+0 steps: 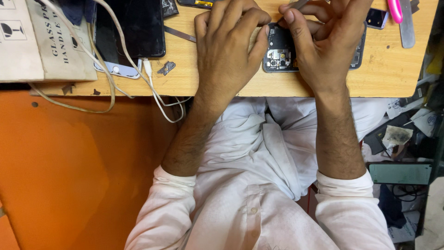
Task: The person disassembles a smartphone, removes the back cover, and uses a screwdriver and tweezers to adjust internal components. They repeatedly open and close the device, manipulate connectors and screws, and handle the battery and motherboard area.
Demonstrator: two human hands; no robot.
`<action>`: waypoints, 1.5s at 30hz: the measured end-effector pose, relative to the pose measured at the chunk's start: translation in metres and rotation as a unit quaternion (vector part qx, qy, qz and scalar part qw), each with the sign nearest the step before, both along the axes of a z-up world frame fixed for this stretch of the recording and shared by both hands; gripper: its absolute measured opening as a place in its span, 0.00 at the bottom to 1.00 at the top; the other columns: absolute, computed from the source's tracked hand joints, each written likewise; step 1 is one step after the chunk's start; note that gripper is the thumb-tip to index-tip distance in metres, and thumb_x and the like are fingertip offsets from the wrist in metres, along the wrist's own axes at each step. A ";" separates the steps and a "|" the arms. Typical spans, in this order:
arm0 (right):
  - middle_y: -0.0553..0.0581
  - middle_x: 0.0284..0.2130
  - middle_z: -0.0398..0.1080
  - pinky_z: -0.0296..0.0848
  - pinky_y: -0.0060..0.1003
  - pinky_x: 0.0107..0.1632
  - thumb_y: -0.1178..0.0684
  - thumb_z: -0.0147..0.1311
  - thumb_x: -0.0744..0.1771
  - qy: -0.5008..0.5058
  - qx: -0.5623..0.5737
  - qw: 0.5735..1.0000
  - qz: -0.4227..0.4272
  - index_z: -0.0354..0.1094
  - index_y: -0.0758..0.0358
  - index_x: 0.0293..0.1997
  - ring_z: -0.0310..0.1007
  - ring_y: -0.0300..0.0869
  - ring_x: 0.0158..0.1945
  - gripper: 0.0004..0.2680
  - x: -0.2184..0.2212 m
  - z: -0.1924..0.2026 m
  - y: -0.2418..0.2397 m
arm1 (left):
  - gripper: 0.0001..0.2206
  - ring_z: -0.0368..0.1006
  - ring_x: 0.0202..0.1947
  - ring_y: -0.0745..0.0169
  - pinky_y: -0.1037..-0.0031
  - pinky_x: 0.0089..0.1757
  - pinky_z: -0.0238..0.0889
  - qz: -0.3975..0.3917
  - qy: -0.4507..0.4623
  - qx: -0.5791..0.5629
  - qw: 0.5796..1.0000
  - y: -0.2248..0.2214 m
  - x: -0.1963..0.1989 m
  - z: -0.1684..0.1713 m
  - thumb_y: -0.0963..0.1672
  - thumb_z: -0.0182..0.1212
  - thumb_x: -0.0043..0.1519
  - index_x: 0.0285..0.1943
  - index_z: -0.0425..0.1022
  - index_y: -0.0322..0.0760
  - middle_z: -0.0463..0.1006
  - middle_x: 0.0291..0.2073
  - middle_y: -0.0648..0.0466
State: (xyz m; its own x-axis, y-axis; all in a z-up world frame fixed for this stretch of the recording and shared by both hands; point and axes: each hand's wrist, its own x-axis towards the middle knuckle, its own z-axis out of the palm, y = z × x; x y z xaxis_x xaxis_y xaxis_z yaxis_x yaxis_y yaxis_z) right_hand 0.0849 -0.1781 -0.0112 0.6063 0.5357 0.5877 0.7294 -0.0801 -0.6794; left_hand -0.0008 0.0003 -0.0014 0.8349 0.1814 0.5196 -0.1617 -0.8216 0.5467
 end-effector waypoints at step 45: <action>0.61 0.49 0.71 0.85 0.35 0.49 0.72 0.53 0.74 -0.124 -0.096 0.987 0.041 0.54 0.66 0.64 0.79 0.45 0.52 0.14 -0.003 0.041 0.013 | 0.07 0.67 0.55 0.60 0.61 0.53 0.55 0.009 -0.023 0.002 1.000 0.001 0.001 -0.001 0.45 0.68 0.66 0.48 0.77 0.41 0.73 0.48 0.60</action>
State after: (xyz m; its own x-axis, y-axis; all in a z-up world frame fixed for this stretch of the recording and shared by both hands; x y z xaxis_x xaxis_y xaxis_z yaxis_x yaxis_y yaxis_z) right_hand 0.0821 -0.1650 0.0303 0.4061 0.6924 0.5964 0.8810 -0.1234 -0.4567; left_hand 0.0005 0.0018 -0.0029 0.8071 0.1933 0.5579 -0.1720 -0.8270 0.5353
